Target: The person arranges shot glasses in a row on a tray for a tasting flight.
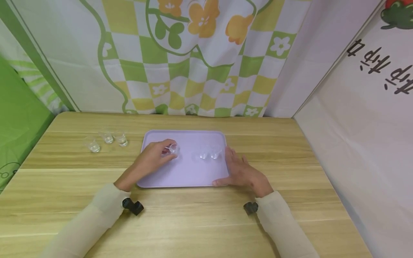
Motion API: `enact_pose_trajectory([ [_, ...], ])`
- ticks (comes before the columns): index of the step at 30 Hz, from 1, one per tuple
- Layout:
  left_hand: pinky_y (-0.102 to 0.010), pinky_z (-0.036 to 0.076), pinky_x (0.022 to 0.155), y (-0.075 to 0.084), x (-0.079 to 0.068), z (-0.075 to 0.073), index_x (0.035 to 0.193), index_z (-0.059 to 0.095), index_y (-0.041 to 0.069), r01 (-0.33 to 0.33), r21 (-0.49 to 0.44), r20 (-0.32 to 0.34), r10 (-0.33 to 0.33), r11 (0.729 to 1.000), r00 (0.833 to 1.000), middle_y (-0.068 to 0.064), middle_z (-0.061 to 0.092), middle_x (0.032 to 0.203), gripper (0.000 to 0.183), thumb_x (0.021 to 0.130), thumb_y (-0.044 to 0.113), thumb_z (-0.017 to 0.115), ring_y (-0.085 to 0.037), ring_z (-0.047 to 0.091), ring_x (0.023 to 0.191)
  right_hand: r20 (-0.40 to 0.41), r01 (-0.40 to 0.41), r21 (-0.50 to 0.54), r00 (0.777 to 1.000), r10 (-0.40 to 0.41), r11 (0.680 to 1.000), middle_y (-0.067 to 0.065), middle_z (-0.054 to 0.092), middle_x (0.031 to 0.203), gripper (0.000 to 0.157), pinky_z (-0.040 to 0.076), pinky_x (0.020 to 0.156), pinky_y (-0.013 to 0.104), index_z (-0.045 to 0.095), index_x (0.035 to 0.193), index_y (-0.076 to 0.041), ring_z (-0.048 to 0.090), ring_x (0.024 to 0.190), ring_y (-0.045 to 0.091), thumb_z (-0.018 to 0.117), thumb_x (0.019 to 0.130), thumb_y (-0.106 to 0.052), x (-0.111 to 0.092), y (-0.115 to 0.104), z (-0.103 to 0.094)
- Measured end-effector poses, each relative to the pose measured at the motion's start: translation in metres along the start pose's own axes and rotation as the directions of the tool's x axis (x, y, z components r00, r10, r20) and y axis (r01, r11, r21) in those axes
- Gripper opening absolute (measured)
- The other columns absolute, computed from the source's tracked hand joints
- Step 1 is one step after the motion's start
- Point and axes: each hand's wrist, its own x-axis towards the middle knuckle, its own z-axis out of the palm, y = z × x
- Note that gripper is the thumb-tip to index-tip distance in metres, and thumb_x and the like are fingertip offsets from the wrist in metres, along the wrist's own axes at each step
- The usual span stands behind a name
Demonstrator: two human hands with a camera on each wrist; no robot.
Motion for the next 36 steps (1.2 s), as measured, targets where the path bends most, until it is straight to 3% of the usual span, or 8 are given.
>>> enact_pose_trajectory([
  [14,-0.042,0.06,0.085,0.01,0.008,0.007,0.128,0.066,0.003,-0.034,0.03,0.023,0.033,0.999,0.999,-0.016,0.076,0.104,0.04,0.093,0.017,0.08,-0.026,0.074,0.094,0.001,0.001,0.014,1.0,-0.001,1.0,0.03,-0.005,0.166,0.138,0.002,0.118,0.069,-0.01,0.158,0.01,-0.004,0.154,0.044,0.078,0.082,-0.065,0.001,0.0,0.001],
  [27,-0.04,0.06,0.088,0.014,0.019,0.019,0.13,0.065,0.003,-0.059,0.015,0.039,0.058,0.998,0.998,-0.017,0.074,0.115,0.041,0.094,0.016,0.078,-0.026,0.074,0.098,-0.006,0.012,0.011,1.0,-0.012,1.0,0.032,-0.002,0.165,0.137,0.004,0.118,0.071,-0.009,0.157,0.011,-0.002,0.153,0.047,0.076,0.082,-0.067,0.0,-0.001,0.001],
  [36,-0.039,0.06,0.088,0.021,0.023,0.026,0.131,0.065,0.003,-0.029,0.002,0.064,0.029,1.0,0.998,-0.018,0.073,0.115,0.04,0.094,0.015,0.078,-0.027,0.074,0.098,-0.018,0.014,0.012,1.0,-0.014,1.0,0.033,0.0,0.165,0.136,0.005,0.117,0.073,-0.007,0.157,0.012,0.0,0.153,0.048,0.078,0.083,-0.063,0.0,-0.001,0.002],
])
